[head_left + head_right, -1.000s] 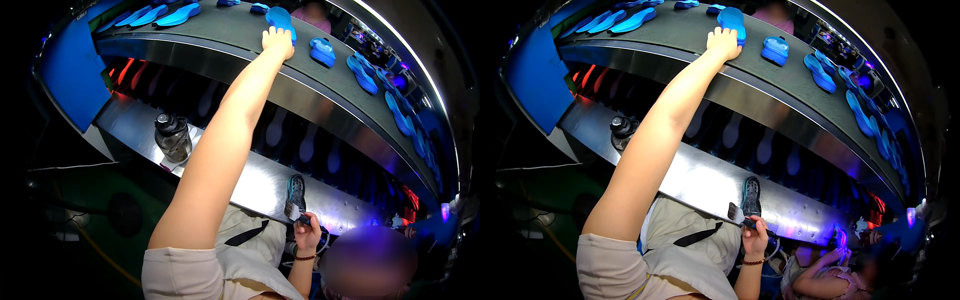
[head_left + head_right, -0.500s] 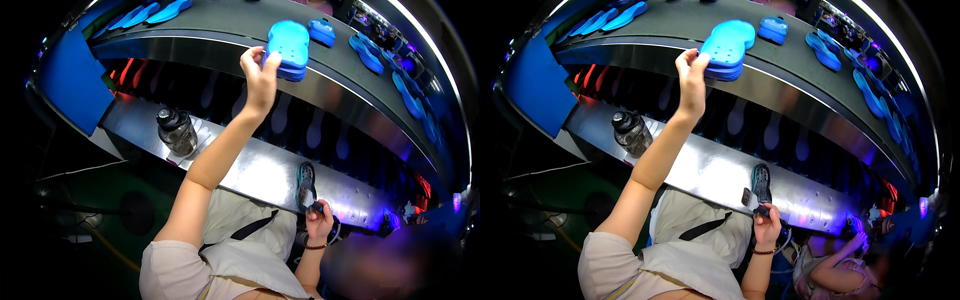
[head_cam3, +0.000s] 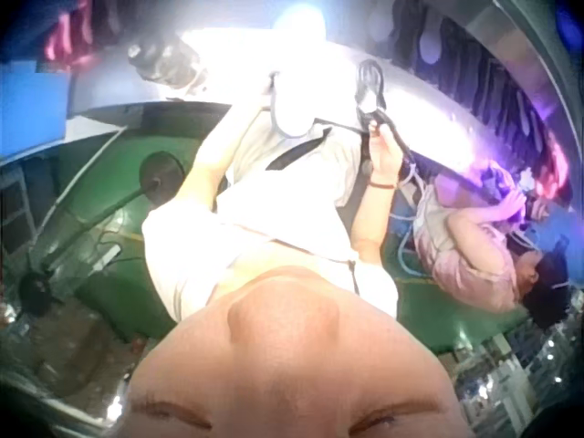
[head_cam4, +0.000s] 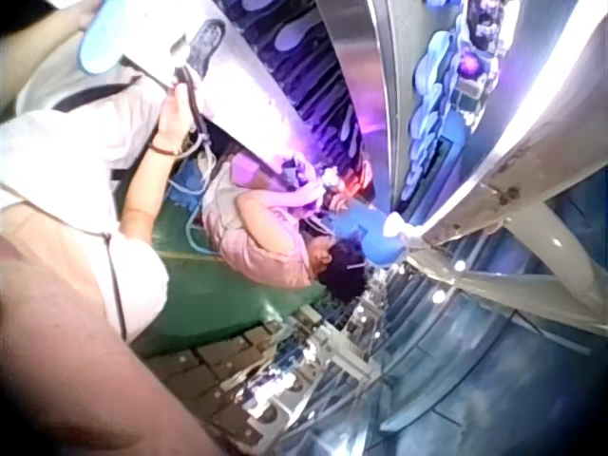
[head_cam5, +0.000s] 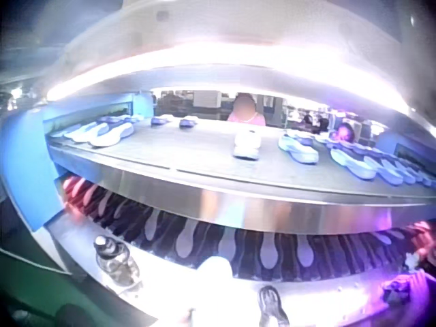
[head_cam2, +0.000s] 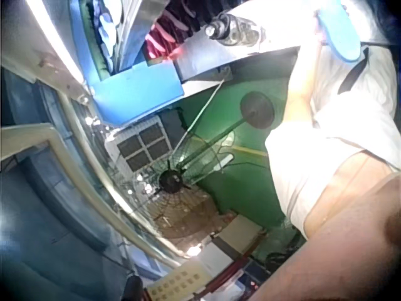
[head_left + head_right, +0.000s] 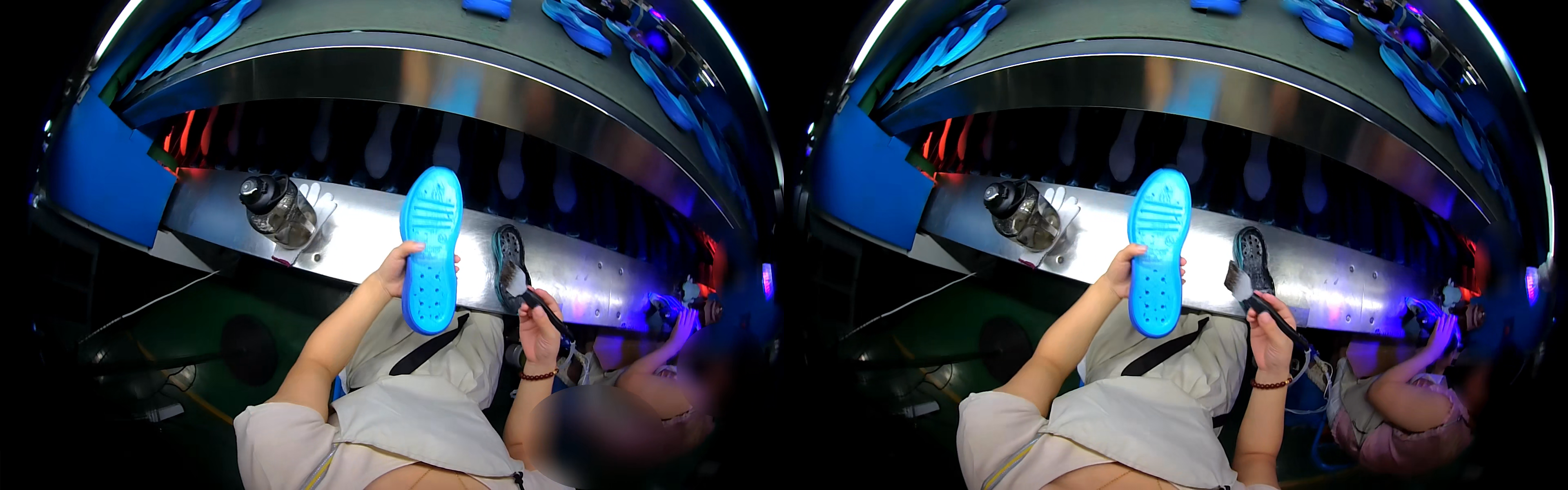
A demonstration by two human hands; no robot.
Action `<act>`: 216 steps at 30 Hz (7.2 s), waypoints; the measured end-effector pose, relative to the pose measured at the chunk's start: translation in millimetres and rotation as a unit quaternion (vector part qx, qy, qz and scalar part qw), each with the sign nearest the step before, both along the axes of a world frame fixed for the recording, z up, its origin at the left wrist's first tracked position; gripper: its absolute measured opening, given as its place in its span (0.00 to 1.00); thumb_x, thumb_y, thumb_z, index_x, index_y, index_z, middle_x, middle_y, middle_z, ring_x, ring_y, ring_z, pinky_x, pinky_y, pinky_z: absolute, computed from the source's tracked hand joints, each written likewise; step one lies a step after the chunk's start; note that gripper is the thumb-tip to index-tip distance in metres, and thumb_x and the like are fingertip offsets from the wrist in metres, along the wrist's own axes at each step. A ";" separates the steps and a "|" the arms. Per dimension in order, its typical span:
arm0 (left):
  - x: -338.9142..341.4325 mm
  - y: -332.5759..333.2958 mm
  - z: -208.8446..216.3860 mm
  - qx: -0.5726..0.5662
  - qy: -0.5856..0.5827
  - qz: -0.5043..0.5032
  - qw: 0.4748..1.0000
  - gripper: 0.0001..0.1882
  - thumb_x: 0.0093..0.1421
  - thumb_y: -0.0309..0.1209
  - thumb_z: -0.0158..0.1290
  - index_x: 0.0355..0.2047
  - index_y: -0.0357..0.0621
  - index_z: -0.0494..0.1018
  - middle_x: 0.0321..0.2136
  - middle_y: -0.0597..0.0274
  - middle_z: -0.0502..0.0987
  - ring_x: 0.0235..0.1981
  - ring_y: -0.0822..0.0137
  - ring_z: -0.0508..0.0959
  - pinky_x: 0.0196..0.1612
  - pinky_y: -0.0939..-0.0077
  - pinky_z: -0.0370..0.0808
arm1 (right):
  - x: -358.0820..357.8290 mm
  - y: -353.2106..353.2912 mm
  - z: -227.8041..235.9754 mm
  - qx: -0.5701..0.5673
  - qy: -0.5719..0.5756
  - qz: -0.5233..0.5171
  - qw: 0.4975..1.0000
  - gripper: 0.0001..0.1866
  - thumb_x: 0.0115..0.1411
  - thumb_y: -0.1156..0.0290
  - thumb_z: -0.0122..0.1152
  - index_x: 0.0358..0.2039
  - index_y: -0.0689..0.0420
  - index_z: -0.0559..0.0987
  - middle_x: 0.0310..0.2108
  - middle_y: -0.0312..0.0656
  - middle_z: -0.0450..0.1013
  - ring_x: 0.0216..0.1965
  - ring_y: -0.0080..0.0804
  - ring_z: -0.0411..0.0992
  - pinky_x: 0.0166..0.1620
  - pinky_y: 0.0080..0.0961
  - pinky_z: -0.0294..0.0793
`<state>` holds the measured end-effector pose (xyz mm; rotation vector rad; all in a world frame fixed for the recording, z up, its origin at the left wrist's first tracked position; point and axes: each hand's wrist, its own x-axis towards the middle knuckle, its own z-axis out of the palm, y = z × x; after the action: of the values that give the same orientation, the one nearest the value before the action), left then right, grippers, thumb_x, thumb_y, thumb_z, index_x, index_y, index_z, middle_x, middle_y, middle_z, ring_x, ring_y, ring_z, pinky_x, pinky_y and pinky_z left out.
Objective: The person applies adhesive to blue shoe insoles using a brush, picking them up from a conveyor belt and placing them back after coating the underside.
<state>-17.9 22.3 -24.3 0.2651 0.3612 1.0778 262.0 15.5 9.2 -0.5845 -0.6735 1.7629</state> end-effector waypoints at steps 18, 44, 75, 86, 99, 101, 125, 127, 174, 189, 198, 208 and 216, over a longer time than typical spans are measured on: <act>73.1 -20.5 24.4 0.029 -0.038 -0.011 0.999 0.49 0.49 0.70 0.15 0.54 0.42 0.56 0.43 0.45 0.68 0.43 0.53 0.71 0.48 0.58 0.67 | -66.6 60.0 36.3 0.107 -0.281 -0.023 0.953 0.09 0.50 0.79 0.56 0.34 0.65 0.76 0.31 0.42 0.75 0.33 0.23 0.71 0.39 0.17 0.69; 55.7 -20.4 77.1 -0.064 0.114 0.110 0.985 0.44 0.53 0.67 0.20 0.54 0.44 0.57 0.49 0.54 0.66 0.47 0.58 0.69 0.50 0.61 0.66 | -47.1 26.2 89.5 0.342 -0.246 0.184 0.888 0.10 0.47 0.76 0.60 0.32 0.62 0.78 0.33 0.46 0.74 0.35 0.30 0.73 0.40 0.24 0.71; 32.6 9.4 105.6 0.106 0.054 0.204 0.972 0.50 0.47 0.72 0.21 0.48 0.36 0.61 0.36 0.45 0.71 0.34 0.54 0.74 0.40 0.59 0.71 | -26.7 13.3 74.1 0.394 -0.327 0.132 0.849 0.13 0.43 0.79 0.62 0.34 0.59 0.79 0.32 0.40 0.75 0.37 0.29 0.69 0.41 0.22 0.70; 57.3 -11.5 110.0 0.064 0.029 0.180 0.981 0.45 0.53 0.65 0.27 0.57 0.38 0.51 0.48 0.40 0.64 0.47 0.49 0.69 0.48 0.51 0.68 | -36.8 -3.7 52.0 0.083 -0.057 0.145 0.984 0.12 0.50 0.78 0.56 0.37 0.66 0.72 0.38 0.52 0.72 0.43 0.38 0.70 0.49 0.31 0.67; 29.2 -11.8 107.1 0.100 0.187 -0.051 0.976 0.34 0.53 0.45 0.45 0.54 0.33 0.55 0.43 0.45 0.69 0.42 0.60 0.73 0.46 0.70 0.69 | -26.0 7.2 88.9 0.357 -0.270 0.179 0.876 0.13 0.45 0.79 0.62 0.35 0.63 0.77 0.36 0.47 0.74 0.40 0.35 0.73 0.43 0.25 0.72; 25.0 -7.9 109.7 0.086 0.203 -0.153 0.963 0.35 0.52 0.45 0.46 0.54 0.32 0.55 0.43 0.45 0.69 0.41 0.59 0.73 0.46 0.71 0.70 | -29.4 5.8 89.4 0.421 -0.283 0.264 0.820 0.12 0.46 0.79 0.62 0.34 0.62 0.77 0.36 0.47 0.74 0.39 0.35 0.73 0.43 0.26 0.72; -7.9 -10.3 121.3 -0.002 0.305 -0.218 0.927 0.34 0.53 0.49 0.45 0.52 0.32 0.60 0.45 0.44 0.68 0.42 0.59 0.73 0.45 0.70 0.70 | -1.6 35.4 114.3 0.474 -0.339 0.278 0.764 0.11 0.47 0.80 0.60 0.34 0.59 0.78 0.37 0.46 0.74 0.39 0.36 0.74 0.42 0.26 0.73; -9.6 -9.3 124.4 0.021 0.322 -0.214 0.922 0.34 0.53 0.48 0.45 0.52 0.33 0.59 0.46 0.44 0.68 0.43 0.58 0.72 0.46 0.69 0.69 | -1.0 41.4 102.3 0.461 -0.360 0.245 0.773 0.12 0.46 0.81 0.60 0.34 0.60 0.77 0.37 0.46 0.74 0.40 0.36 0.74 0.44 0.26 0.72; 31.9 1.6 118.9 0.074 0.046 0.166 0.982 0.47 0.49 0.70 0.24 0.53 0.41 0.57 0.41 0.46 0.69 0.41 0.48 0.71 0.47 0.53 0.67 | -26.7 6.8 100.2 0.365 -0.280 0.185 0.868 0.10 0.43 0.80 0.60 0.30 0.64 0.77 0.31 0.47 0.75 0.35 0.37 0.73 0.40 0.28 0.72; 42.1 -12.2 140.4 0.069 0.046 0.182 0.980 0.40 0.57 0.60 0.29 0.55 0.35 0.54 0.49 0.44 0.64 0.48 0.50 0.68 0.53 0.54 0.63 | -36.2 -6.2 71.2 0.124 -0.068 0.144 0.979 0.12 0.49 0.80 0.55 0.36 0.67 0.74 0.37 0.50 0.73 0.41 0.32 0.70 0.46 0.24 0.68; 48.7 -17.3 113.7 0.058 0.045 0.172 0.982 0.31 0.58 0.47 0.35 0.53 0.32 0.57 0.46 0.45 0.68 0.44 0.53 0.72 0.49 0.59 0.68 | -43.5 -20.2 93.7 0.245 -0.179 0.132 0.944 0.10 0.48 0.81 0.57 0.34 0.65 0.75 0.38 0.48 0.73 0.40 0.31 0.71 0.44 0.24 0.69; 48.7 -11.1 125.0 0.071 0.017 0.190 0.979 0.26 0.57 0.43 0.39 0.47 0.31 0.63 0.40 0.48 0.72 0.39 0.60 0.75 0.45 0.67 0.71 | -39.7 2.0 107.3 0.279 -0.193 0.108 0.934 0.10 0.46 0.82 0.57 0.33 0.65 0.76 0.34 0.50 0.74 0.38 0.34 0.73 0.43 0.25 0.70; 39.9 -4.4 127.0 0.054 -0.004 0.154 0.987 0.26 0.58 0.42 0.39 0.46 0.30 0.65 0.39 0.46 0.73 0.38 0.58 0.76 0.44 0.67 0.72 | -41.0 9.6 115.7 0.317 -0.271 0.179 0.891 0.10 0.46 0.80 0.60 0.32 0.64 0.77 0.32 0.47 0.74 0.35 0.32 0.74 0.39 0.23 0.72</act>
<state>22.0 17.8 102.7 0.3076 0.3430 1.4041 221.1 25.0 124.9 -0.5084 -1.7620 1.5613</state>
